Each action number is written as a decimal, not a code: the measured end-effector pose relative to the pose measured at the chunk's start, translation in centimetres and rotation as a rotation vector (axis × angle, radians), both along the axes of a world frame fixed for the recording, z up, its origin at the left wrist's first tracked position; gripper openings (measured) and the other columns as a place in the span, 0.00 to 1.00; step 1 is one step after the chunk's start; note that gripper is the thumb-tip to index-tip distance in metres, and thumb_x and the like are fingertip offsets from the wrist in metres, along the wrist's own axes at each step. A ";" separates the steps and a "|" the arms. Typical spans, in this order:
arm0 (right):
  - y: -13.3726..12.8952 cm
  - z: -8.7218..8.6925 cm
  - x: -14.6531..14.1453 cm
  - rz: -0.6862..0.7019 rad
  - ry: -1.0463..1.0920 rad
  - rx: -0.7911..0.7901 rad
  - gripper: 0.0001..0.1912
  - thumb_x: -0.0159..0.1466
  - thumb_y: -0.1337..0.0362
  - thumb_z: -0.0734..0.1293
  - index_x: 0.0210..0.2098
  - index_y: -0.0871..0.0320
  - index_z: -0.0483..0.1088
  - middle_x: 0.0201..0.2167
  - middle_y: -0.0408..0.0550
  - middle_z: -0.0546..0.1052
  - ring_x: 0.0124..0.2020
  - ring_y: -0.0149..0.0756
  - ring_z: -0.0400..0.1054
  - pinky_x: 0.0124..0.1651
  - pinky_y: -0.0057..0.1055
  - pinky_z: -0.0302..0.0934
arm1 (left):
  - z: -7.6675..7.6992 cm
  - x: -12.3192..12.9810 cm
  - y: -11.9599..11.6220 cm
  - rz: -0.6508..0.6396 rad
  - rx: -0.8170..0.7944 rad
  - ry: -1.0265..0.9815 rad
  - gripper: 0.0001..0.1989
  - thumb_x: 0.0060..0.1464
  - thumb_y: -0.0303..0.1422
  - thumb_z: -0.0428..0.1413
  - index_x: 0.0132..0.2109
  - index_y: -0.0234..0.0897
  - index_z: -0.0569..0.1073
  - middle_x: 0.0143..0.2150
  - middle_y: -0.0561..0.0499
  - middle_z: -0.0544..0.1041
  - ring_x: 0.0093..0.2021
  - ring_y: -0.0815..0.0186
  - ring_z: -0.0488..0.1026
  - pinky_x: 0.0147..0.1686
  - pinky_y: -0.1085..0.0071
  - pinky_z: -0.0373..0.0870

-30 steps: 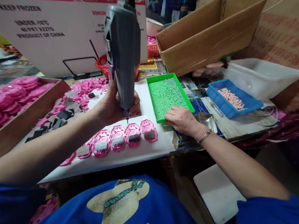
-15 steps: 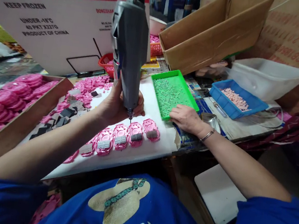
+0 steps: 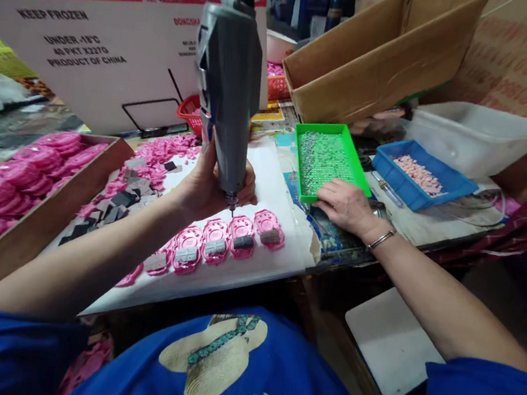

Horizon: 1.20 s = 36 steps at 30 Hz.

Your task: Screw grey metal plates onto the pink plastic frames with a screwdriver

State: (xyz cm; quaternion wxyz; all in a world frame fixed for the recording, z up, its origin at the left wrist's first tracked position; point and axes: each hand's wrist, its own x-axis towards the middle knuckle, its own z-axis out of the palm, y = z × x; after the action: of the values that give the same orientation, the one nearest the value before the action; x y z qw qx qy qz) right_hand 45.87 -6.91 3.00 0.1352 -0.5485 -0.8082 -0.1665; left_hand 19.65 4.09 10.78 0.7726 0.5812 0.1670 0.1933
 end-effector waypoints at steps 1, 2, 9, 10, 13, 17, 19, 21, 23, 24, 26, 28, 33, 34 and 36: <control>0.0 -0.1 -0.3 0.016 0.002 -0.007 0.16 0.70 0.59 0.60 0.28 0.58 0.69 0.27 0.49 0.72 0.33 0.37 0.60 0.37 0.33 0.52 | 0.0 0.0 0.0 -0.003 0.001 -0.006 0.42 0.53 0.69 0.33 0.23 0.35 0.69 0.16 0.53 0.66 0.17 0.71 0.65 0.30 0.69 0.74; 0.0 -0.3 -0.7 0.036 0.003 -0.017 0.16 0.70 0.59 0.60 0.28 0.58 0.69 0.28 0.48 0.72 0.33 0.37 0.61 0.37 0.33 0.52 | 0.0 0.1 -0.1 -0.004 0.002 -0.014 0.42 0.54 0.68 0.33 0.23 0.35 0.69 0.16 0.53 0.66 0.17 0.71 0.65 0.29 0.69 0.73; -0.6 -0.6 -0.7 0.028 0.036 0.014 0.16 0.70 0.60 0.60 0.28 0.60 0.69 0.26 0.49 0.71 0.32 0.37 0.60 0.37 0.33 0.52 | -0.3 -0.2 0.1 -0.018 0.009 -0.055 0.42 0.54 0.68 0.34 0.24 0.35 0.70 0.16 0.52 0.66 0.18 0.70 0.66 0.30 0.69 0.74; -0.8 -0.6 -0.6 0.022 0.037 0.018 0.16 0.70 0.60 0.60 0.28 0.60 0.69 0.26 0.49 0.71 0.32 0.37 0.60 0.37 0.33 0.52 | -0.3 -0.2 0.1 -0.022 0.008 -0.057 0.42 0.54 0.68 0.34 0.24 0.35 0.70 0.16 0.52 0.67 0.18 0.70 0.66 0.30 0.69 0.74; -0.9 -0.5 -1.0 0.045 0.017 -0.002 0.16 0.69 0.60 0.61 0.27 0.59 0.69 0.26 0.48 0.71 0.32 0.37 0.60 0.36 0.33 0.51 | -0.4 -0.1 0.2 -0.024 -0.009 -0.057 0.42 0.54 0.68 0.34 0.23 0.35 0.70 0.16 0.52 0.67 0.18 0.70 0.66 0.30 0.69 0.74; -1.0 -0.4 -1.8 0.065 0.005 -0.022 0.15 0.69 0.61 0.61 0.28 0.59 0.70 0.26 0.48 0.72 0.32 0.36 0.59 0.36 0.33 0.50 | -0.2 0.0 0.0 0.004 -0.021 -0.037 0.42 0.53 0.69 0.34 0.23 0.35 0.70 0.16 0.52 0.66 0.18 0.71 0.66 0.30 0.69 0.74; -1.3 -0.1 -1.8 0.067 0.012 -0.031 0.15 0.69 0.61 0.61 0.27 0.59 0.69 0.26 0.48 0.71 0.32 0.36 0.59 0.36 0.32 0.51 | -0.1 -0.1 -0.1 0.013 -0.012 -0.021 0.42 0.53 0.69 0.35 0.23 0.35 0.70 0.16 0.52 0.66 0.18 0.71 0.66 0.30 0.68 0.74; -1.8 0.5 -1.5 0.076 0.017 -0.049 0.15 0.69 0.60 0.62 0.27 0.59 0.69 0.25 0.48 0.71 0.32 0.36 0.60 0.36 0.32 0.52 | 0.0 -0.2 -0.2 0.008 0.002 -0.023 0.42 0.54 0.68 0.35 0.23 0.35 0.70 0.15 0.52 0.67 0.18 0.70 0.66 0.30 0.68 0.75; -2.3 1.4 -1.1 0.089 0.030 -0.086 0.16 0.69 0.59 0.61 0.28 0.59 0.68 0.26 0.47 0.70 0.31 0.35 0.61 0.35 0.31 0.53 | -0.1 -0.3 -0.1 0.003 0.016 -0.035 0.41 0.55 0.68 0.35 0.24 0.35 0.70 0.15 0.52 0.67 0.18 0.70 0.67 0.30 0.69 0.74; -2.5 2.1 -0.9 0.095 0.046 -0.115 0.16 0.69 0.58 0.61 0.28 0.59 0.68 0.26 0.47 0.70 0.31 0.35 0.62 0.35 0.31 0.54 | -0.1 -0.2 -0.1 0.002 0.021 -0.036 0.41 0.55 0.67 0.35 0.24 0.35 0.70 0.15 0.52 0.67 0.18 0.70 0.67 0.29 0.69 0.74; -2.5 3.7 -0.5 0.099 0.096 -0.191 0.17 0.69 0.55 0.61 0.29 0.58 0.67 0.26 0.46 0.69 0.31 0.34 0.62 0.35 0.31 0.54 | -0.2 -0.1 0.0 -0.003 0.026 -0.030 0.41 0.56 0.67 0.34 0.25 0.35 0.70 0.16 0.53 0.67 0.18 0.70 0.67 0.29 0.70 0.74; -2.0 5.8 -0.1 0.097 0.152 -0.281 0.18 0.69 0.52 0.61 0.29 0.58 0.66 0.26 0.45 0.68 0.30 0.33 0.61 0.35 0.31 0.54 | -0.3 0.0 0.0 -0.012 0.025 -0.035 0.41 0.56 0.67 0.33 0.25 0.35 0.70 0.16 0.53 0.66 0.18 0.71 0.67 0.29 0.70 0.74; -0.2 11.2 0.3 0.113 0.215 -0.435 0.23 0.65 0.45 0.63 0.25 0.57 0.61 0.23 0.41 0.62 0.25 0.29 0.54 0.31 0.31 0.49 | -0.1 0.1 -0.3 -0.011 0.014 -0.046 0.42 0.55 0.68 0.34 0.25 0.35 0.71 0.16 0.53 0.67 0.18 0.71 0.67 0.30 0.69 0.74; 0.1 11.9 0.3 0.117 0.222 -0.455 0.23 0.65 0.45 0.63 0.25 0.57 0.61 0.23 0.40 0.61 0.25 0.29 0.54 0.31 0.31 0.49 | -0.1 0.0 -0.4 -0.003 0.009 -0.034 0.42 0.54 0.68 0.34 0.25 0.35 0.71 0.16 0.53 0.67 0.18 0.71 0.66 0.31 0.69 0.74; 0.3 12.6 0.3 0.121 0.233 -0.482 0.23 0.65 0.45 0.64 0.25 0.57 0.61 0.23 0.40 0.61 0.25 0.29 0.53 0.31 0.32 0.49 | -0.1 -0.1 -0.5 0.013 0.000 -0.020 0.42 0.53 0.68 0.34 0.25 0.35 0.71 0.16 0.53 0.66 0.18 0.71 0.66 0.31 0.69 0.74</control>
State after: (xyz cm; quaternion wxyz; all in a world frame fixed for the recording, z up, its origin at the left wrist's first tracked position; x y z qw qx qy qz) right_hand 46.12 -6.60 15.59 0.1022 -0.5312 -0.8347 0.1033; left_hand 19.59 3.62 10.68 0.7731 0.5781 0.1628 0.2040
